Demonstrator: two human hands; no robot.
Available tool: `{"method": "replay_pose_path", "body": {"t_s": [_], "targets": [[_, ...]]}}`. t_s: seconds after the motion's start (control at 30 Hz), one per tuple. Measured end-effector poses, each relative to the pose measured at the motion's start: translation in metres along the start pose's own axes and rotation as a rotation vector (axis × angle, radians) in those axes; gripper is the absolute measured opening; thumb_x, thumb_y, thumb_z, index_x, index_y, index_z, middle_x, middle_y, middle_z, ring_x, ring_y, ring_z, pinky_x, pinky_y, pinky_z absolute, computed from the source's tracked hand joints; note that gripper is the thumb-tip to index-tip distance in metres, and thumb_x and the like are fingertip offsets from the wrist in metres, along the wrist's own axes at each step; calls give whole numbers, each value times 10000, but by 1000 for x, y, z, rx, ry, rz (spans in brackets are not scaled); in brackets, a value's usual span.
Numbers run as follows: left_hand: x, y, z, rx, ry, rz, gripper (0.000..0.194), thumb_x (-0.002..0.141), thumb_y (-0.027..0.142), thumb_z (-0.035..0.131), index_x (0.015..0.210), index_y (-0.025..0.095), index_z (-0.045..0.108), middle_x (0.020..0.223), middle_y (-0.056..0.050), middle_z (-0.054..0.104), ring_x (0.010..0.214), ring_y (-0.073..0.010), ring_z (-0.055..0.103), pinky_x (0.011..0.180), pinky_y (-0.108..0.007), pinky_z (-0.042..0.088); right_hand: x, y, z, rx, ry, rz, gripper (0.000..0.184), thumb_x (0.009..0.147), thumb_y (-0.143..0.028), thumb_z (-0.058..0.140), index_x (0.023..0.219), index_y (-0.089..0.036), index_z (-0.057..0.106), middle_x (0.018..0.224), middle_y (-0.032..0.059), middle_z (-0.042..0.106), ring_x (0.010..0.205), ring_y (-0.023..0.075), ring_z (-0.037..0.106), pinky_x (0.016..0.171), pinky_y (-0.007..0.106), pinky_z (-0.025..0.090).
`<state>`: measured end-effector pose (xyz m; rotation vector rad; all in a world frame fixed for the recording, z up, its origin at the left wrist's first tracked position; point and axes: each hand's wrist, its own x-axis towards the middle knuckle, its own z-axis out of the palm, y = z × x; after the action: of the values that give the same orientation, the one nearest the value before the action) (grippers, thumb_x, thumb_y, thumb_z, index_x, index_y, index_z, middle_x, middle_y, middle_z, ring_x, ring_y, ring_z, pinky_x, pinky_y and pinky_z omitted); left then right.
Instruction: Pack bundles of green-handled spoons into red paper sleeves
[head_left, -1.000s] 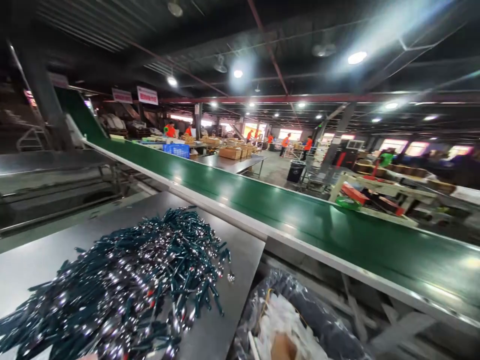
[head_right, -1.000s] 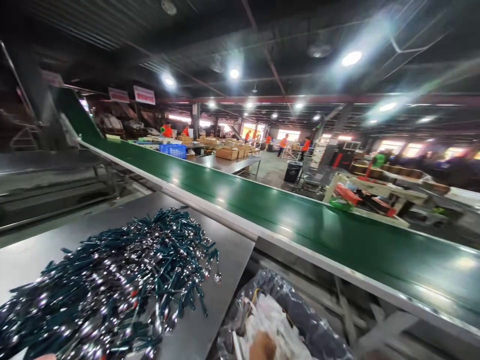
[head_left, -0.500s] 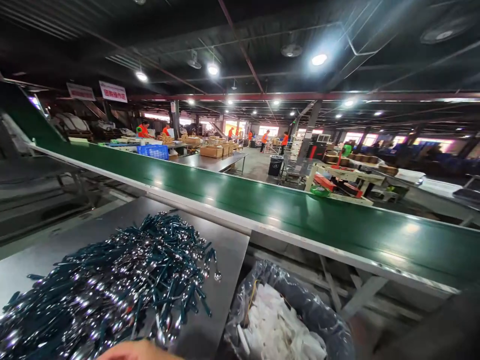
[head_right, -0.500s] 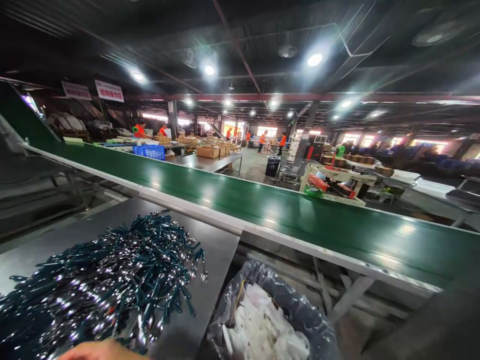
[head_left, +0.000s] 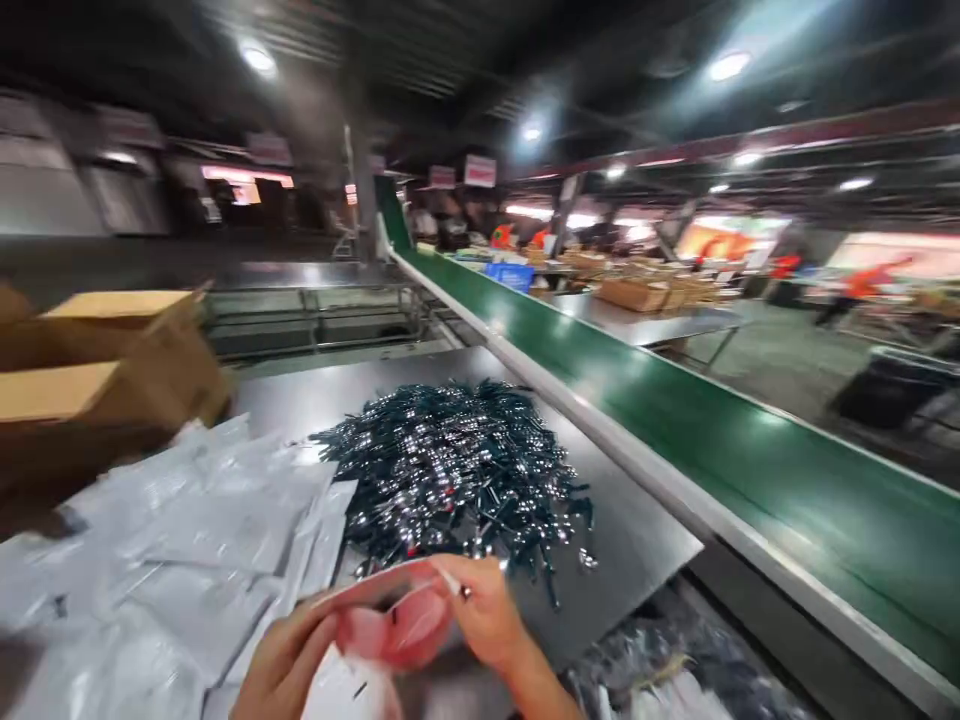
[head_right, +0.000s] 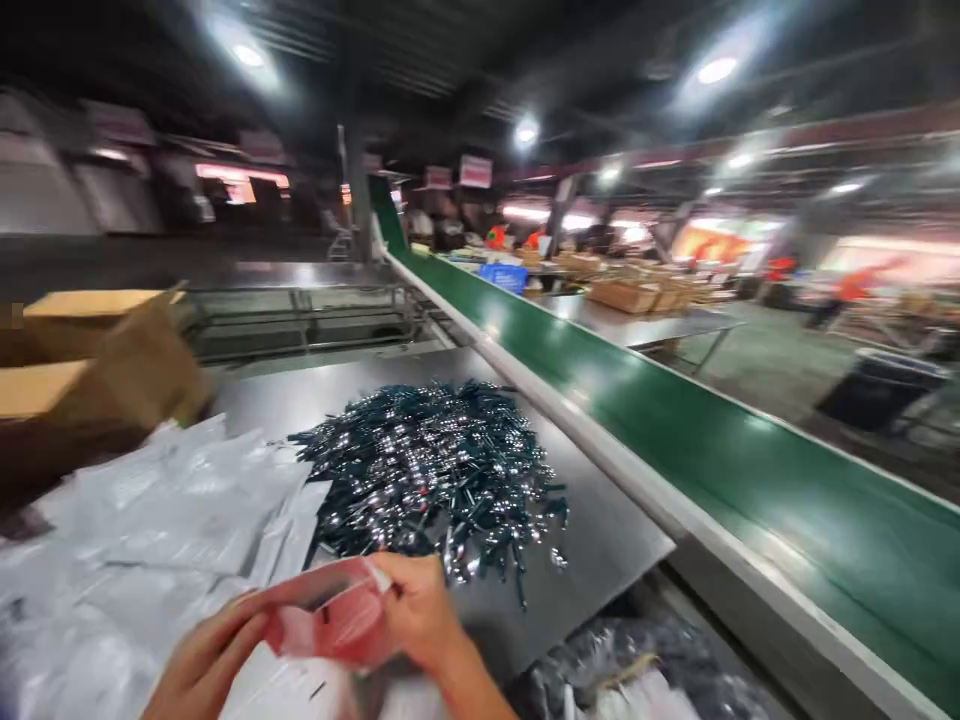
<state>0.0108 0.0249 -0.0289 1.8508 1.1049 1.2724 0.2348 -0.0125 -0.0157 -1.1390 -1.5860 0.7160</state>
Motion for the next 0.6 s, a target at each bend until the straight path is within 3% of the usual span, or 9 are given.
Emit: {"method": "replay_pose_path", "body": {"t_s": [0.07,0.17,0.27,0.37,0.5,0.6], "targets": [[-3,4,-7,-2,-9,-49,416,814,600,587,817,231,779,770,-36,775,729,-220,717,661,-279,585,5,-1,-10,-49,-77,-82,489,952,-572,425,1060,-220,747,926,60,772,787,187,714,728,247,529],[3,17,-7,-34,-58,-88,388,888,505,523,866,217,782,706,-28,751,657,-182,686,609,-241,543,9,2,-17,-108,-108,-185,397,920,-522,541,1143,-246,720,1054,64,760,904,210,736,772,248,562],[5,26,-8,-78,-106,-103,337,916,414,501,941,222,777,720,-20,749,643,-153,668,625,-220,528,9,3,-14,-130,-101,-215,282,906,-408,605,1109,-262,737,1020,56,767,877,214,747,755,254,589],[1,27,-16,-117,-81,-83,271,890,348,546,984,240,776,842,-36,785,728,-160,709,694,-220,551,12,1,-12,-50,-71,-236,226,849,-306,687,1064,-290,755,929,41,781,785,212,756,710,257,609],[1,23,-44,-191,-5,-60,211,798,278,641,942,257,794,889,-52,794,777,-199,748,692,-229,580,22,1,-30,203,-82,-287,220,846,-183,672,969,-331,779,803,18,778,675,187,735,595,251,602],[6,30,-67,-188,107,-61,183,734,211,663,829,271,808,795,-29,789,713,-196,752,634,-201,577,23,8,-47,257,16,-283,241,868,-132,633,920,-314,781,779,20,742,639,152,689,547,232,568]]}}
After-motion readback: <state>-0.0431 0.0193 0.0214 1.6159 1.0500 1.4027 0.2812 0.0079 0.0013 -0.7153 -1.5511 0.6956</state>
